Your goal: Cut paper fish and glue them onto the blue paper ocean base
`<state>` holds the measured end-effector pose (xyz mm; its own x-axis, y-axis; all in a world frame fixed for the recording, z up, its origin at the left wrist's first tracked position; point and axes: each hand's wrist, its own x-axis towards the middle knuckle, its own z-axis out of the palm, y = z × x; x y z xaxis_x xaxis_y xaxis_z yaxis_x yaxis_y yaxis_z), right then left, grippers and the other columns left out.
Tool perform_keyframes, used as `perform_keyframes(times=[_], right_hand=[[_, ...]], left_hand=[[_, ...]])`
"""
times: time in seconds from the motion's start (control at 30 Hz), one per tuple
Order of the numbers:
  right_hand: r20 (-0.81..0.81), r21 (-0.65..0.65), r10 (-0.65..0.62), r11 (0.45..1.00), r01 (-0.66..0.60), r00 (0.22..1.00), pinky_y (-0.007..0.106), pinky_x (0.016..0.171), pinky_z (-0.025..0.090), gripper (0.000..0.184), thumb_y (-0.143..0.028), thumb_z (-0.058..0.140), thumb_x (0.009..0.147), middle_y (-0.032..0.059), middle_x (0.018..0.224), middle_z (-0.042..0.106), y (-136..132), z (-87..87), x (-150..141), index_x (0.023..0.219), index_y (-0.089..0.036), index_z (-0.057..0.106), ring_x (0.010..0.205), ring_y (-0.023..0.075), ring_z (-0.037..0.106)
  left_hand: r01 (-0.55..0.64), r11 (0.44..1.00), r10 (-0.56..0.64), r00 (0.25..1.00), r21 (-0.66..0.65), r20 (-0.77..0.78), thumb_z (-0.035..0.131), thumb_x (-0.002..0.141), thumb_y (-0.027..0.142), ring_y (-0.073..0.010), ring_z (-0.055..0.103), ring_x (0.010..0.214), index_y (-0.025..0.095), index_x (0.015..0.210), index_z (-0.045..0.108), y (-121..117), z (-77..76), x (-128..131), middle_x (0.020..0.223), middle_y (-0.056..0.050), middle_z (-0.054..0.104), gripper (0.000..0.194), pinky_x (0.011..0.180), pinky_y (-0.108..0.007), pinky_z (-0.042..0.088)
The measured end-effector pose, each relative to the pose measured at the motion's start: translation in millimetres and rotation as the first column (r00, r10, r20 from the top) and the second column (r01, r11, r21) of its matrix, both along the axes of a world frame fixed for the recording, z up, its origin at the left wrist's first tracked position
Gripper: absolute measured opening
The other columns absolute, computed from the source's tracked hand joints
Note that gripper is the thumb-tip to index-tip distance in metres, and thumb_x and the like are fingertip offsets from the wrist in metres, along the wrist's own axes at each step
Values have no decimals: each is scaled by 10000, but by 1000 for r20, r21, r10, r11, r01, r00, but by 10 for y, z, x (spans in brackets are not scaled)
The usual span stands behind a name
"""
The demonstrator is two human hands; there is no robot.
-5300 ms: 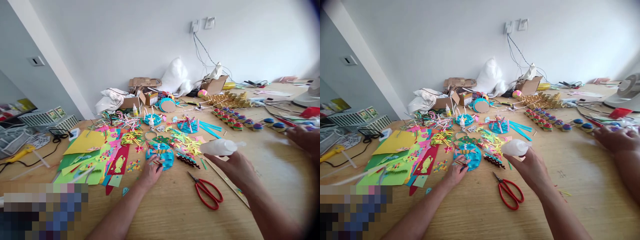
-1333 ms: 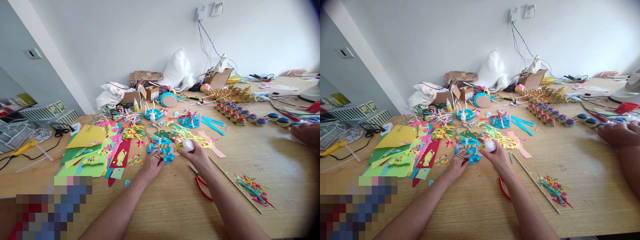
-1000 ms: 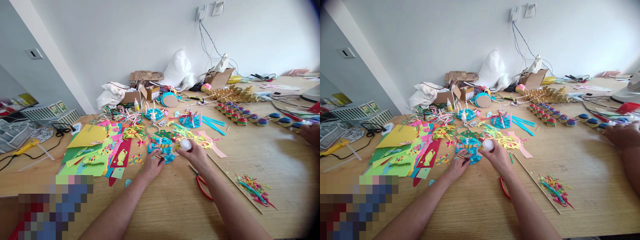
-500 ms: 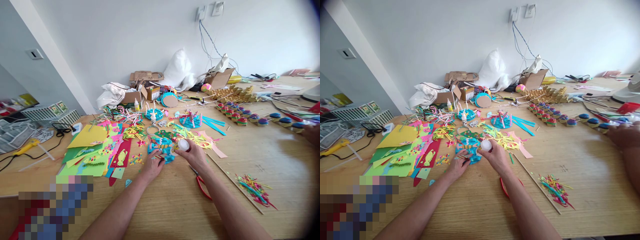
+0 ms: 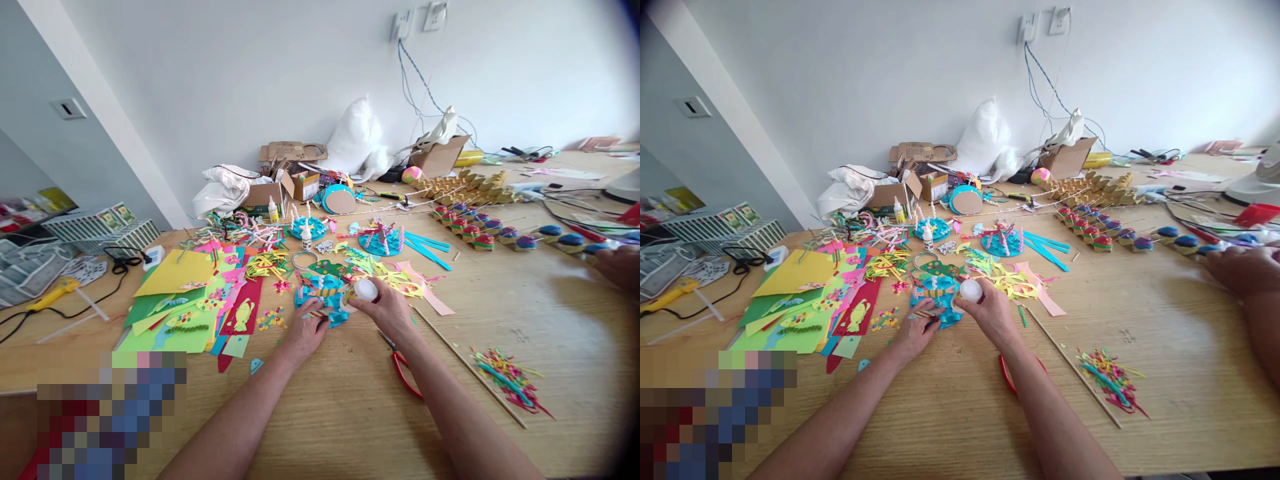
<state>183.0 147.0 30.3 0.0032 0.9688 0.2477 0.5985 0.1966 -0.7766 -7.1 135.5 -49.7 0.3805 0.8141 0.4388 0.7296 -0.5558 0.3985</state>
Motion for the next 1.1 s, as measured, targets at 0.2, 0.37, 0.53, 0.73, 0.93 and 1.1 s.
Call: perform_keyframes(times=[0.2,0.37,0.53,0.73,0.93,1.1], right_hand=[[-4,5,7,1000,-6,1000,231,493,324,336,-465,653,568,-21,603,562,-10,19,-14,733,-181,583,541,132,471],[-1,8,7,1000,-7,1000,234,505,330,344,-459,663,565,-16,622,569,5,-12,-11,746,-176,586,555,137,479],[16,22,6,1000,-7,1000,237,507,331,335,-457,657,572,-13,630,576,11,-27,-10,740,-177,587,565,142,492],[32,41,14,999,-15,999,237,506,332,324,-461,639,586,-6,655,598,12,-20,-6,738,-180,587,572,145,505],[57,47,11,999,-14,998,240,512,337,325,-477,634,589,-6,638,587,21,-22,-8,717,-184,578,570,148,503],[68,35,13,999,-15,998,241,522,339,333,-478,645,583,-10,642,585,27,-27,-13,723,-184,577,572,145,501]], left_hand=[[-3,1000,3,1000,25,15,538,817,201,-247,477,1134,204,1091,604,9,-30,-4,1108,-71,618,282,926,-438,440],[2,1000,-2,1000,27,15,551,806,192,-250,478,1135,194,1078,612,17,-46,-6,1096,-82,622,278,926,-430,441],[4,999,-4,1000,36,23,548,811,206,-244,468,1149,213,1073,612,24,-71,-13,1106,-73,617,271,939,-435,430],[2,1000,-3,1000,28,32,543,816,210,-243,478,1139,216,1082,604,14,-46,-9,1097,-69,620,273,934,-442,433],[2,1000,-2,1000,20,28,551,807,193,-246,479,1134,206,1073,610,12,-37,-4,1099,-75,619,272,928,-447,437],[-2,1000,1,1000,16,22,552,808,197,-245,471,1143,208,1085,605,12,-32,-5,1104,-73,617,281,938,-439,429]])
